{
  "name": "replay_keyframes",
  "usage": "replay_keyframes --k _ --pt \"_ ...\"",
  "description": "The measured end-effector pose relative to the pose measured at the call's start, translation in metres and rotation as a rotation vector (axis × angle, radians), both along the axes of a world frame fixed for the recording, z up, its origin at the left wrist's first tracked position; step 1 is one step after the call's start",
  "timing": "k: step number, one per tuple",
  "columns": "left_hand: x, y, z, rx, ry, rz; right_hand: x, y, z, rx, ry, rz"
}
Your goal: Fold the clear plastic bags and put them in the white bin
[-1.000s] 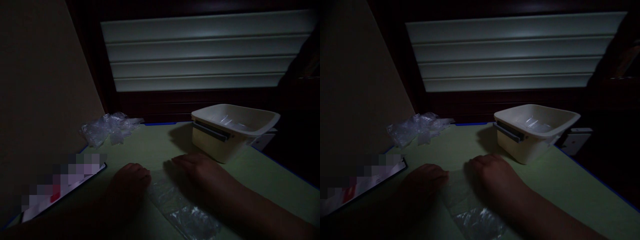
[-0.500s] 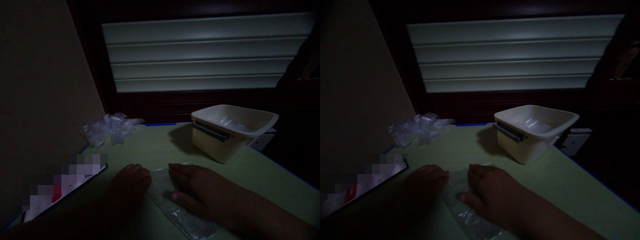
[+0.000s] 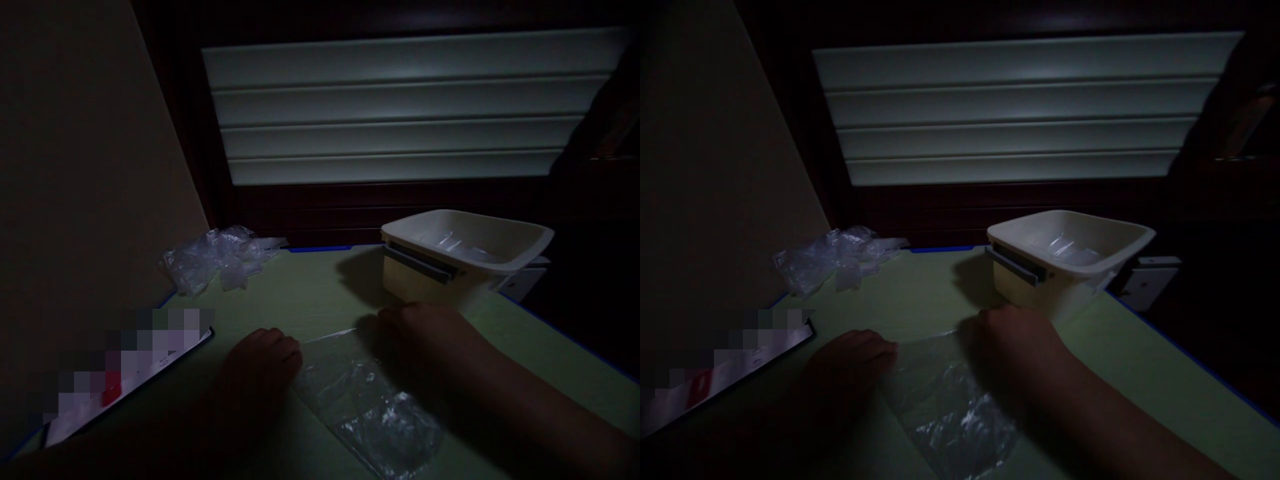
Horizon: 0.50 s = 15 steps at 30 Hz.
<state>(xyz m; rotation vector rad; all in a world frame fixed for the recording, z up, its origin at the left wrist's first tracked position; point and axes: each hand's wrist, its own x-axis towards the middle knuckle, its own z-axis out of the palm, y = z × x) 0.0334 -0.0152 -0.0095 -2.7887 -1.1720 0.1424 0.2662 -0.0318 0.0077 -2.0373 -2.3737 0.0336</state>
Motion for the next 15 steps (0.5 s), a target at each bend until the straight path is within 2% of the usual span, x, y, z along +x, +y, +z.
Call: replay_keyframes --k 4,8,15 --pt "-0.001 0.000 0.000 -0.014 -0.020 0.023 0.001 0.007 -0.010 0.040 0.176 0.043" --pt "-0.002 0.003 -0.003 0.002 -0.130 -0.010 0.004 0.015 -0.022 0.069 0.280 0.108" --pt "-0.003 0.005 -0.005 0.051 -0.281 -0.034 0.006 0.017 -0.025 0.086 0.248 0.133"
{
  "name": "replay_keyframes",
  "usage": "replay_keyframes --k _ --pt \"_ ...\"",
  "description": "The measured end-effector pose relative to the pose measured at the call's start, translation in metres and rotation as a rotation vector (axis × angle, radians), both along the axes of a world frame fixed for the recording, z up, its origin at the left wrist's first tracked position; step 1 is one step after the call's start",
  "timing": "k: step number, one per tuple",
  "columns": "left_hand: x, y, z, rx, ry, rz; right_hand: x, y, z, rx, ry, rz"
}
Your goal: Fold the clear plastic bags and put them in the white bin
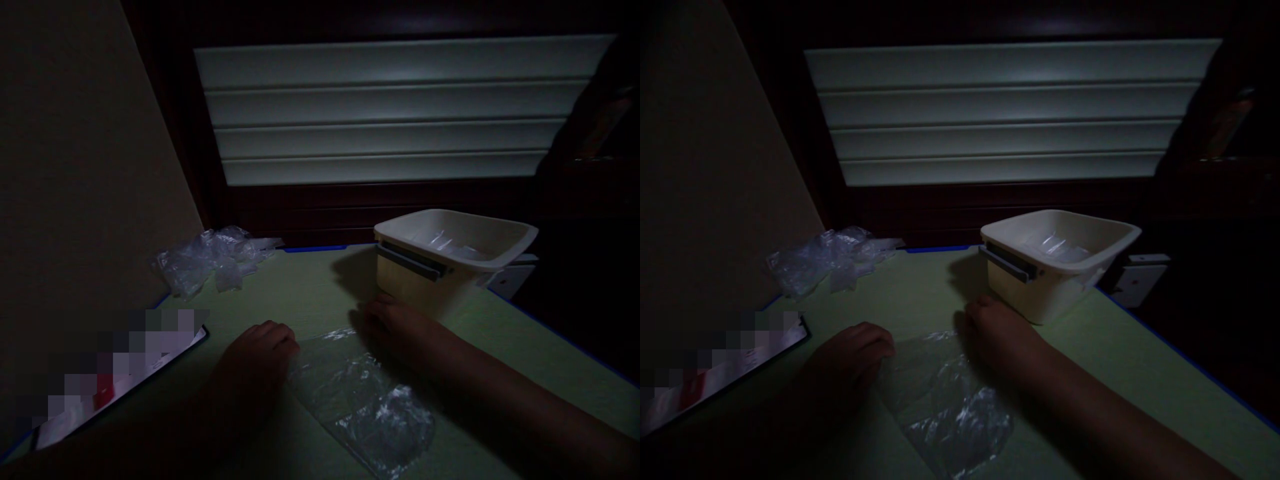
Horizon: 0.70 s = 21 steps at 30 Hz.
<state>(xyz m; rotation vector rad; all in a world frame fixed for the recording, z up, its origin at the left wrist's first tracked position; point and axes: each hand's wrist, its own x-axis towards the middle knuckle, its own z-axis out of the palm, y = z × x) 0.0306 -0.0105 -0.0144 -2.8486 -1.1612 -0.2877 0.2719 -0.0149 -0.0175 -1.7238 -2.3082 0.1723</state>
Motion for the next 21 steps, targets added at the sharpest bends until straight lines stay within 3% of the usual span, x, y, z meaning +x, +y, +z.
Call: replay_keyframes --k 6,14,21 --pt "0.000 0.002 -0.006 -0.053 -0.204 -0.031 -0.006 -0.005 -0.003 0.052 -0.061 0.009" --pt "0.002 0.007 -0.009 -0.175 -0.469 0.148 -0.011 -0.016 0.011 0.113 0.190 -0.086" --pt "0.001 0.013 -0.004 -0.421 -0.608 0.165 -0.010 -0.014 0.011 0.108 0.258 -0.093"
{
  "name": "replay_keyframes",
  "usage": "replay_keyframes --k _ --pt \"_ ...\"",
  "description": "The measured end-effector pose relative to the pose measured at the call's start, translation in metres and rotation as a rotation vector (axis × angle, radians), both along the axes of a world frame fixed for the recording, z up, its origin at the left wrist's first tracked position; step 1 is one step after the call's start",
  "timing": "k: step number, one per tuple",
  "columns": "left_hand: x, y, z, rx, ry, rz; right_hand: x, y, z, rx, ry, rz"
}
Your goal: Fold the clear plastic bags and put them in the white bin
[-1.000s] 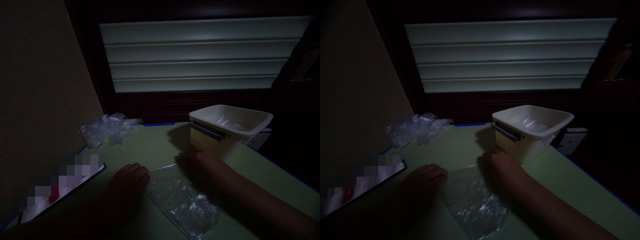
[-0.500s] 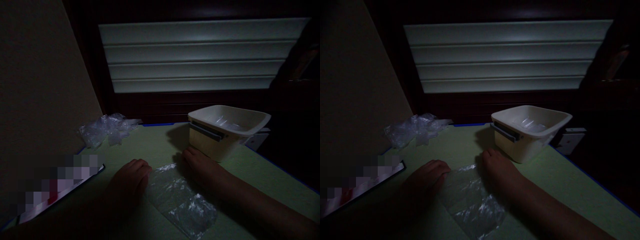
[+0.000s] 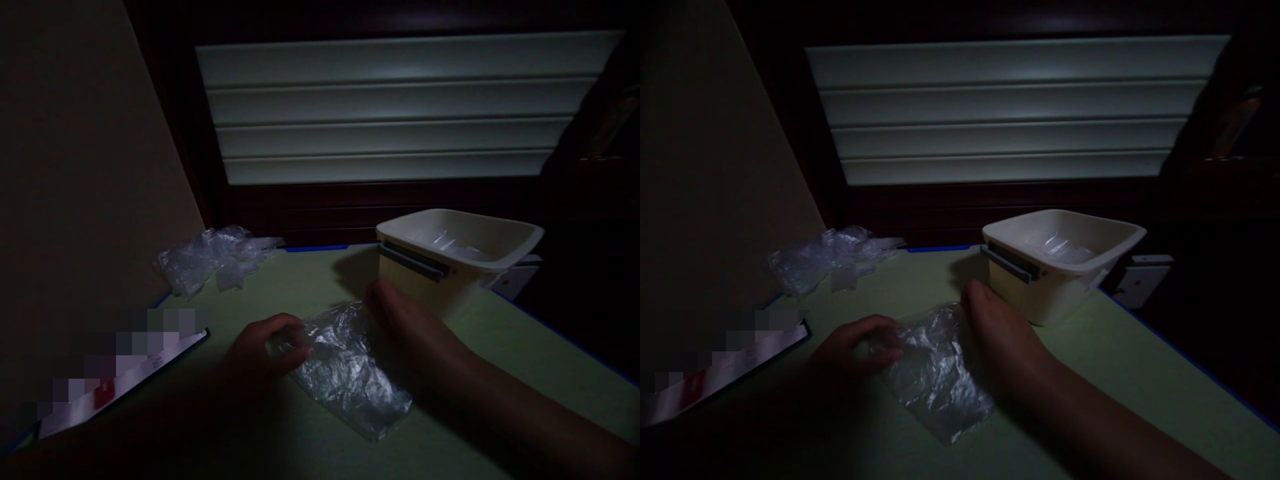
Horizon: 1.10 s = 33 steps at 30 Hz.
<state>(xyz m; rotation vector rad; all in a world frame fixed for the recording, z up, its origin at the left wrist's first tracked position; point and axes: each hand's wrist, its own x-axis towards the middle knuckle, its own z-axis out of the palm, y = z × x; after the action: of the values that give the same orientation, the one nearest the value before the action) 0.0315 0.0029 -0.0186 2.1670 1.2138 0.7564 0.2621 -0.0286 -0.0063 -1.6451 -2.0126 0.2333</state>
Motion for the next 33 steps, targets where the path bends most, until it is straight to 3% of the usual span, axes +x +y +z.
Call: replay_keyframes --k 5,8,12,15,21,29,33 --pt "0.002 0.006 0.001 -0.033 -0.021 0.010 -0.001 0.000 0.003 -0.034 0.068 -0.004" --pt "0.002 0.008 0.002 -0.029 -0.032 0.035 0.000 0.004 -0.001 -0.061 0.252 0.061" --pt "0.001 0.010 0.000 -0.052 -0.091 0.075 0.003 0.011 -0.012 -0.286 0.563 0.159" --pt "-0.001 0.011 -0.002 -0.074 -0.117 0.098 0.006 0.016 -0.018 -0.424 0.664 0.243" --pt "0.000 0.012 -0.004 -0.123 -0.184 0.109 0.009 0.020 -0.019 -0.422 0.561 0.263" --pt "0.001 0.010 -0.003 -0.077 -0.084 0.060 0.009 0.016 -0.015 -0.402 0.443 0.228" --pt "0.001 0.010 -0.001 -0.072 -0.041 0.049 0.010 0.016 -0.016 -0.282 0.278 0.220"
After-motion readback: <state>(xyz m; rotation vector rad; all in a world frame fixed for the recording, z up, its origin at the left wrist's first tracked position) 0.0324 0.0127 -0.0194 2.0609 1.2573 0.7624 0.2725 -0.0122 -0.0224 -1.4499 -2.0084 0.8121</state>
